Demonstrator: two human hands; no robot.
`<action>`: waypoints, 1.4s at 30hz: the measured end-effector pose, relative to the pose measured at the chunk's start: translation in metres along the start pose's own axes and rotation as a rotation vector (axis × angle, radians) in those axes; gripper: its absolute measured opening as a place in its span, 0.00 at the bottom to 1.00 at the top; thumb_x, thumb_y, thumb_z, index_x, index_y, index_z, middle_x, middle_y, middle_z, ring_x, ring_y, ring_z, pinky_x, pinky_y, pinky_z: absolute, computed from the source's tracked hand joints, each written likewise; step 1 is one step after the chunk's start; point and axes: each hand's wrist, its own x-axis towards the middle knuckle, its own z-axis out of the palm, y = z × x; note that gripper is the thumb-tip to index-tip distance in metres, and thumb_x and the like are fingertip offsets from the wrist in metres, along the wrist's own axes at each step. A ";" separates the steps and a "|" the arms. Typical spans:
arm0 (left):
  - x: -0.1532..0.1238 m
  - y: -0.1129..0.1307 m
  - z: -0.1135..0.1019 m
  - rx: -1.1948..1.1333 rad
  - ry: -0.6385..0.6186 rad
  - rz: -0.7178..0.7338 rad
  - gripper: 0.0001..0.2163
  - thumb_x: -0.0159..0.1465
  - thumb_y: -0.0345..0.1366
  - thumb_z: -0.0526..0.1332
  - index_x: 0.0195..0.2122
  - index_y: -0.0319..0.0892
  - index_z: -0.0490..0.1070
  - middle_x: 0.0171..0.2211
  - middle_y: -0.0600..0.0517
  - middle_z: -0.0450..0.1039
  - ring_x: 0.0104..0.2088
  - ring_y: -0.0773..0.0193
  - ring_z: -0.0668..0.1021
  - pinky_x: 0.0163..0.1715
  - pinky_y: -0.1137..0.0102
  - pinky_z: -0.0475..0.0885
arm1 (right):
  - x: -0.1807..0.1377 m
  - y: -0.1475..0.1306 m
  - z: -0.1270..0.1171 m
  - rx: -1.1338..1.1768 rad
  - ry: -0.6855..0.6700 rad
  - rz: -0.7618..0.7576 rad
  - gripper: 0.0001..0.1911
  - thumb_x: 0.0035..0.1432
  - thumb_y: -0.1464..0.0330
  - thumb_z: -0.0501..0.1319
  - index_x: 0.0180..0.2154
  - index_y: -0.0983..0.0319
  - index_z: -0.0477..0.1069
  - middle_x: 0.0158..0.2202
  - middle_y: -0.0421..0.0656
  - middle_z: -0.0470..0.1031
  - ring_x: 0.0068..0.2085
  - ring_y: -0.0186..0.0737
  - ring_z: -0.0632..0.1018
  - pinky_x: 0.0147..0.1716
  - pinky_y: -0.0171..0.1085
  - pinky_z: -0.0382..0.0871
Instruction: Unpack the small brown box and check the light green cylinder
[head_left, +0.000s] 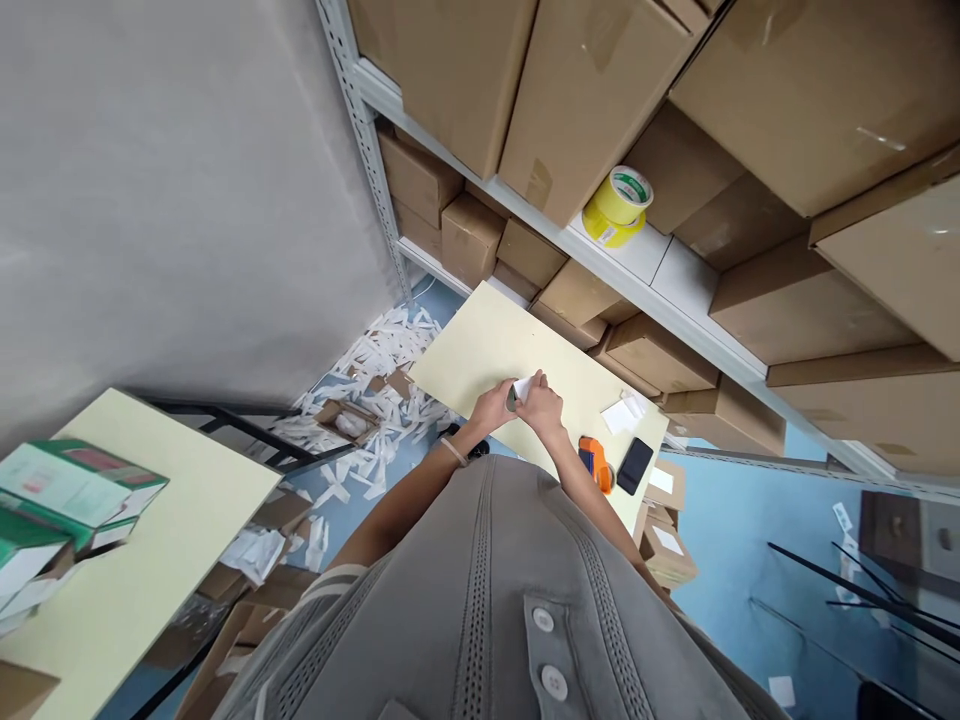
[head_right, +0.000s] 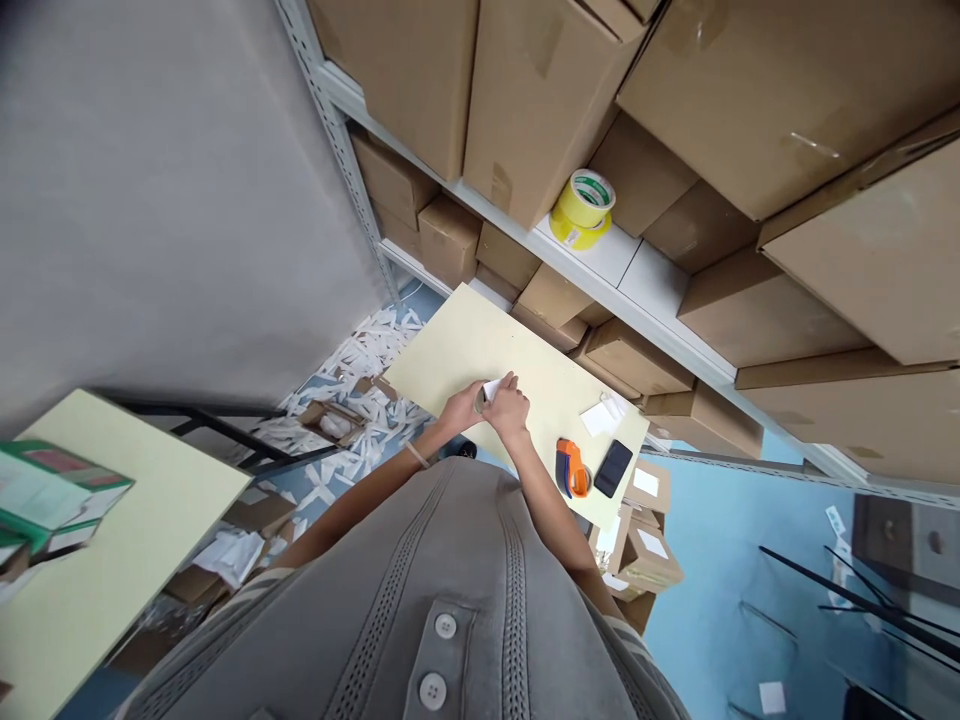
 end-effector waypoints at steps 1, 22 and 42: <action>0.000 0.000 0.000 0.002 0.000 -0.006 0.26 0.58 0.37 0.63 0.58 0.42 0.62 0.53 0.45 0.74 0.50 0.52 0.78 0.46 0.63 0.73 | 0.000 -0.002 0.001 -0.007 0.013 0.012 0.42 0.58 0.63 0.57 0.67 0.75 0.46 0.65 0.65 0.58 0.51 0.53 0.77 0.46 0.43 0.71; 0.003 -0.008 -0.007 -0.045 0.002 0.059 0.34 0.58 0.43 0.67 0.63 0.43 0.56 0.62 0.42 0.62 0.61 0.50 0.69 0.56 0.59 0.68 | 0.033 0.075 0.043 1.549 0.293 0.202 0.27 0.49 0.45 0.60 0.36 0.62 0.72 0.32 0.41 0.75 0.34 0.38 0.74 0.31 0.34 0.71; 0.028 0.026 -0.033 0.163 0.094 0.075 0.14 0.70 0.36 0.49 0.53 0.49 0.67 0.48 0.52 0.76 0.46 0.61 0.78 0.44 0.69 0.71 | -0.019 0.066 0.024 0.273 0.359 -0.339 0.22 0.62 0.68 0.58 0.58 0.56 0.67 0.63 0.51 0.59 0.67 0.55 0.54 0.62 0.55 0.50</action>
